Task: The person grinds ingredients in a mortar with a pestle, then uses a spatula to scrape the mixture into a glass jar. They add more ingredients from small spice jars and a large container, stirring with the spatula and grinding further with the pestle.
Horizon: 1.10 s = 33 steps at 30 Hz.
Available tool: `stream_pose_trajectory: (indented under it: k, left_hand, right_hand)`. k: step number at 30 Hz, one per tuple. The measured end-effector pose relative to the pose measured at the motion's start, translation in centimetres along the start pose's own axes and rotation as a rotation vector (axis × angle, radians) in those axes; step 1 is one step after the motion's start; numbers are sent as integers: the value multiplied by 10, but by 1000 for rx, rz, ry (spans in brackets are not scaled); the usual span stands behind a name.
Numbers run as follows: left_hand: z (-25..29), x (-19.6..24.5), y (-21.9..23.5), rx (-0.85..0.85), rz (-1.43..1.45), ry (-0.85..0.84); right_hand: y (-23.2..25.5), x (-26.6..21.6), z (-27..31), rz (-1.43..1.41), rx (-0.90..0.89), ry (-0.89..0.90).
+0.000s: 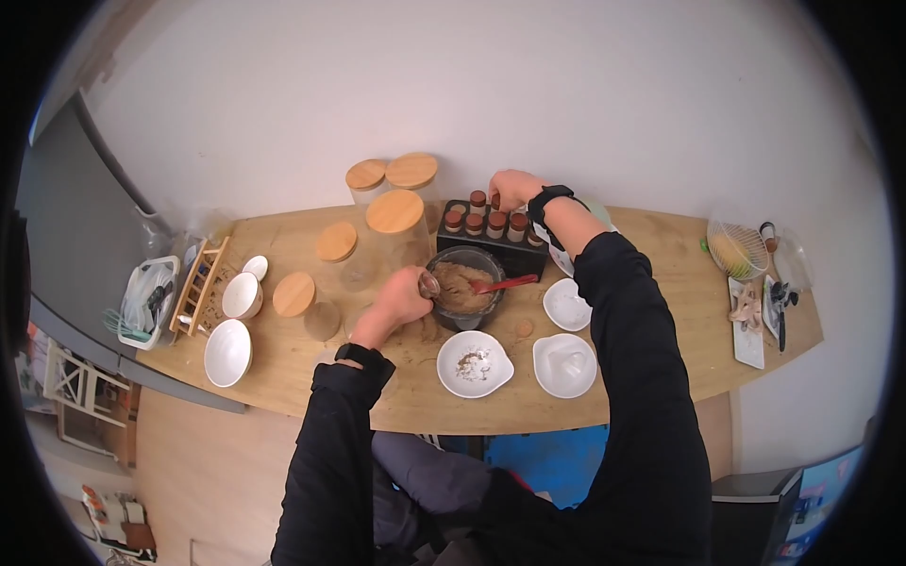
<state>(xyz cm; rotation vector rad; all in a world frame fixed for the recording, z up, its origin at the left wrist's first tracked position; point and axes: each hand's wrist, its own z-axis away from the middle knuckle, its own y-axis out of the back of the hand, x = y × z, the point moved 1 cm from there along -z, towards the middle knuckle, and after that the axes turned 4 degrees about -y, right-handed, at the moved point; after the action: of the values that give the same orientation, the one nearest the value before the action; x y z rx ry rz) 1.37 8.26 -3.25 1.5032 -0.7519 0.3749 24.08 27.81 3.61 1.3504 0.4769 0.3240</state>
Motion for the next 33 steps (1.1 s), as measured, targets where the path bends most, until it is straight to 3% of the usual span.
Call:
stream_pose_trajectory:
  k: [4, 7, 13, 16, 33]
  left_hand:
    - [1, 0, -1, 30, -18, -15]
    - [-1, -1, 3, -100, -42, 41]
    - [-1, 0, 2, -86, -64, 43]
    - [2, 3, 2, 13, -34, 2]
    - [3, 3, 3, 3, -35, 28]
  right_hand:
    - [-2, 2, -2, 11, 23, 48]
    - [-2, -1, 2, 30, 29, -77]
    - [-1, -7, 6, 92, 65, -147]
    - [-4, -10, 5, 166, 159, -150]
    - [10, 4, -13, -10, -143, -35]
